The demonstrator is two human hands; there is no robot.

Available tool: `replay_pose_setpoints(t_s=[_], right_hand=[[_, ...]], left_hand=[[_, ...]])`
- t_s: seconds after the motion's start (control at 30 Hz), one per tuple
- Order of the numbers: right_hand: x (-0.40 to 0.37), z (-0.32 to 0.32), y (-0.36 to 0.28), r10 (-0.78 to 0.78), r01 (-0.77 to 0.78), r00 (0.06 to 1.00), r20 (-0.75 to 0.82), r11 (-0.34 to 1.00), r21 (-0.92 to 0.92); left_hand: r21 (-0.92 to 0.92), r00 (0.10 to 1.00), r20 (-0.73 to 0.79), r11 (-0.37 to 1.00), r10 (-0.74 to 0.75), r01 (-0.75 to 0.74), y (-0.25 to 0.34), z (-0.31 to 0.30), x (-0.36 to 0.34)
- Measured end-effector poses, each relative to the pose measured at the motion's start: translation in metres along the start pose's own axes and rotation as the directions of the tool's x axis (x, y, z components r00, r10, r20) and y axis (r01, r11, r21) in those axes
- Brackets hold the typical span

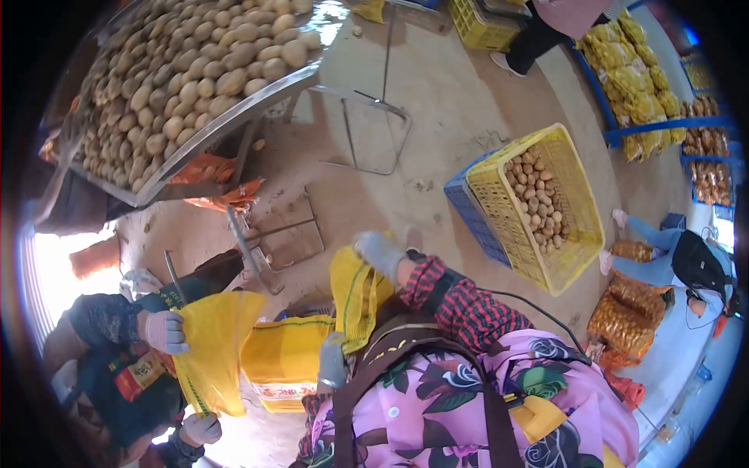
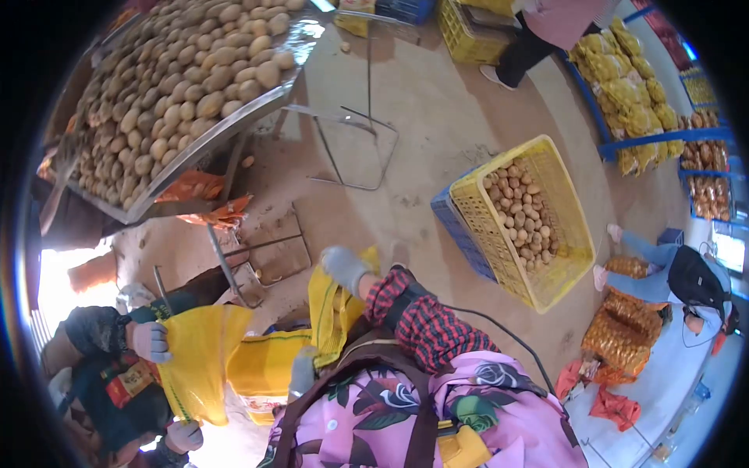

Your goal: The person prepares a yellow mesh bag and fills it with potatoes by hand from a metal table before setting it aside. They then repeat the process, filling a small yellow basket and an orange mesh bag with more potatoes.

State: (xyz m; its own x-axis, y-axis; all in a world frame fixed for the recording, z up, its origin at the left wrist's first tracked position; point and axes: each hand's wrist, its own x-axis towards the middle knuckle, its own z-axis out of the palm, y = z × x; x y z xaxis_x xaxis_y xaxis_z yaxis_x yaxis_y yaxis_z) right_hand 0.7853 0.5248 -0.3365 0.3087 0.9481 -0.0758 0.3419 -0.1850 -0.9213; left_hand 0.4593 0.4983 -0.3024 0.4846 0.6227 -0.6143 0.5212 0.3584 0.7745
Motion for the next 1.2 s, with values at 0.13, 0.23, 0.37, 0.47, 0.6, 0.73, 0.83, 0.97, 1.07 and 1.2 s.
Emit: replay_pose_setpoints(t_s=[0.13,0.23,0.37,0.47,0.6,0.73,0.83,0.97,1.07,1.2], right_hand=[[0.026,-0.118,0.014,0.175,-0.152,0.982,-0.069,0.955,0.254],[0.029,-0.208,0.026,0.311,-0.243,0.924,-0.223,0.926,0.288],[0.073,-0.304,0.037,0.285,-0.109,0.881,-0.377,0.899,0.424],[0.100,-0.373,0.016,0.468,0.042,0.748,-0.471,0.674,0.737],[0.146,-0.471,0.020,0.442,0.054,0.697,-0.565,0.753,0.656],[0.199,-0.548,0.015,0.491,0.141,0.608,-0.624,0.707,0.693],[0.241,-0.602,0.037,0.479,0.143,0.609,-0.632,0.718,0.681],[0.313,-0.661,0.067,0.487,0.053,0.650,-0.583,0.737,0.674],[0.378,-0.706,0.123,0.246,-0.086,0.788,-0.564,0.952,0.295],[0.474,-0.745,0.148,0.490,-0.096,0.783,-0.384,0.705,0.703]], left_hand=[[-0.287,0.941,-0.015,0.903,-0.338,0.320,0.155,0.075,0.040],[-0.045,0.969,0.074,0.970,-0.236,0.240,0.196,0.123,0.090],[-0.185,0.944,0.204,0.937,-0.259,0.298,0.258,0.157,0.170],[-0.126,0.967,0.231,0.989,0.106,-0.078,0.294,0.197,0.237],[-0.045,0.911,0.355,0.969,-0.211,0.242,0.416,0.227,0.310],[-0.029,0.908,0.414,0.996,-0.063,0.083,0.510,0.257,0.382],[-0.130,0.939,0.342,0.987,-0.045,0.095,0.576,0.286,0.431],[-0.249,0.944,0.314,0.952,-0.097,0.180,0.654,0.328,0.512],[-0.327,0.950,0.279,0.916,-0.140,0.232,0.690,0.346,0.610],[0.022,0.970,0.233,0.997,-0.075,0.072,0.733,0.352,0.710]])
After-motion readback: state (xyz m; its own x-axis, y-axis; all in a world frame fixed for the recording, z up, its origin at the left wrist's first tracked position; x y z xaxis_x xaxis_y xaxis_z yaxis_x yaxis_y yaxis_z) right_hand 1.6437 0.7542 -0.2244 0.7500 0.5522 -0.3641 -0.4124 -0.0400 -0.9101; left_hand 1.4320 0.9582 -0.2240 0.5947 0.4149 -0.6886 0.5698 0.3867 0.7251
